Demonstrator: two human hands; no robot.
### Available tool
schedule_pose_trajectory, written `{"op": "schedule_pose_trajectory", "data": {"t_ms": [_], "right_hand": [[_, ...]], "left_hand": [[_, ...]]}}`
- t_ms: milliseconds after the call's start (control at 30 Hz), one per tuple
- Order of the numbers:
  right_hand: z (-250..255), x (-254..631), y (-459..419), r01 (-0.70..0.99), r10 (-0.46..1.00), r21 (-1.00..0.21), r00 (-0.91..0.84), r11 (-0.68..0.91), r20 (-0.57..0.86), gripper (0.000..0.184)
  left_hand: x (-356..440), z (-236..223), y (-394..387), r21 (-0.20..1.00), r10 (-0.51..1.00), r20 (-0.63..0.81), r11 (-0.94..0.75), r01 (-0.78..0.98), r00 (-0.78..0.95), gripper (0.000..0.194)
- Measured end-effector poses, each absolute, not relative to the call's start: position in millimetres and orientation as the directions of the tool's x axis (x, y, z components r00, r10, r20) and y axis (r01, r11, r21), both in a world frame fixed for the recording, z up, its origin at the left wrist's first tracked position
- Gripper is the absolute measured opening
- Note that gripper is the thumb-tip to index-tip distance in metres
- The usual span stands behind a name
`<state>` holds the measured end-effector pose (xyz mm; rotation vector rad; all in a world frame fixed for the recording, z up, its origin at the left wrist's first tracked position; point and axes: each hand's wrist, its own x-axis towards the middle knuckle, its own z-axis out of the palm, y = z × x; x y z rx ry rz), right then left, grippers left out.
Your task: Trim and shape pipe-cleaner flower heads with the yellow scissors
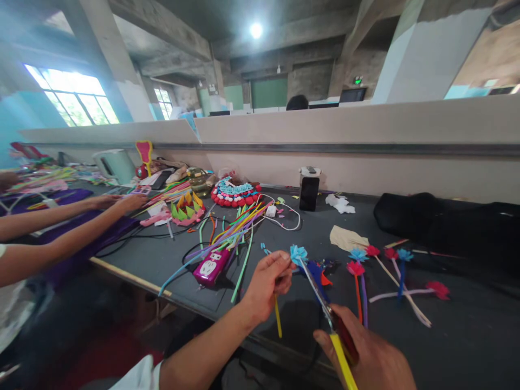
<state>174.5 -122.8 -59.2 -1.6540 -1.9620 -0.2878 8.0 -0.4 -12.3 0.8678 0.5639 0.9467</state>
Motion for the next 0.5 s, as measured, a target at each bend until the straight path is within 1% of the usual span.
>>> {"op": "schedule_pose_trajectory", "data": {"t_ms": [67,133,233,300,367,433,500], "right_hand": [[-61.3,174.3,-123.8,0.956,0.837,-0.199,-0.078,0.218,0.541,0.04],[-61.4,174.0,-125.4,0.94,0.867,-0.26,-0.067,0.221,0.493,0.038],[-56.6,173.4,-127.5,0.87,0.928,-0.444,-0.042,0.216,0.37,0.033],[-49.9,172.6,-127.9,0.776,0.953,-0.596,-0.022,0.206,0.301,0.033],[-41.2,170.6,-127.9,0.668,0.972,-0.72,-0.025,0.189,0.232,0.035],[-32.1,166.9,-128.2,0.574,0.984,-0.803,-0.025,0.16,0.178,0.039],[-24.0,161.6,-129.5,0.471,0.99,-0.876,0.042,0.102,0.137,0.044]], "left_hand": [[8.4,-12.2,-0.8,0.837,0.873,-0.054,0.305,-0.454,0.485,0.028],[8.5,-11.9,-1.1,0.84,0.872,-0.062,0.309,-0.447,0.486,0.028],[8.3,-11.3,-1.3,0.844,0.873,-0.055,0.3,-0.445,0.485,0.028],[8.0,-11.1,-1.1,0.844,0.873,-0.043,0.292,-0.45,0.486,0.027],[7.7,-11.1,-0.8,0.842,0.871,-0.038,0.292,-0.454,0.489,0.028],[7.5,-11.5,-0.2,0.841,0.869,-0.036,0.293,-0.455,0.493,0.03],[7.3,-12.2,0.5,0.841,0.867,-0.032,0.293,-0.455,0.498,0.03]]}}
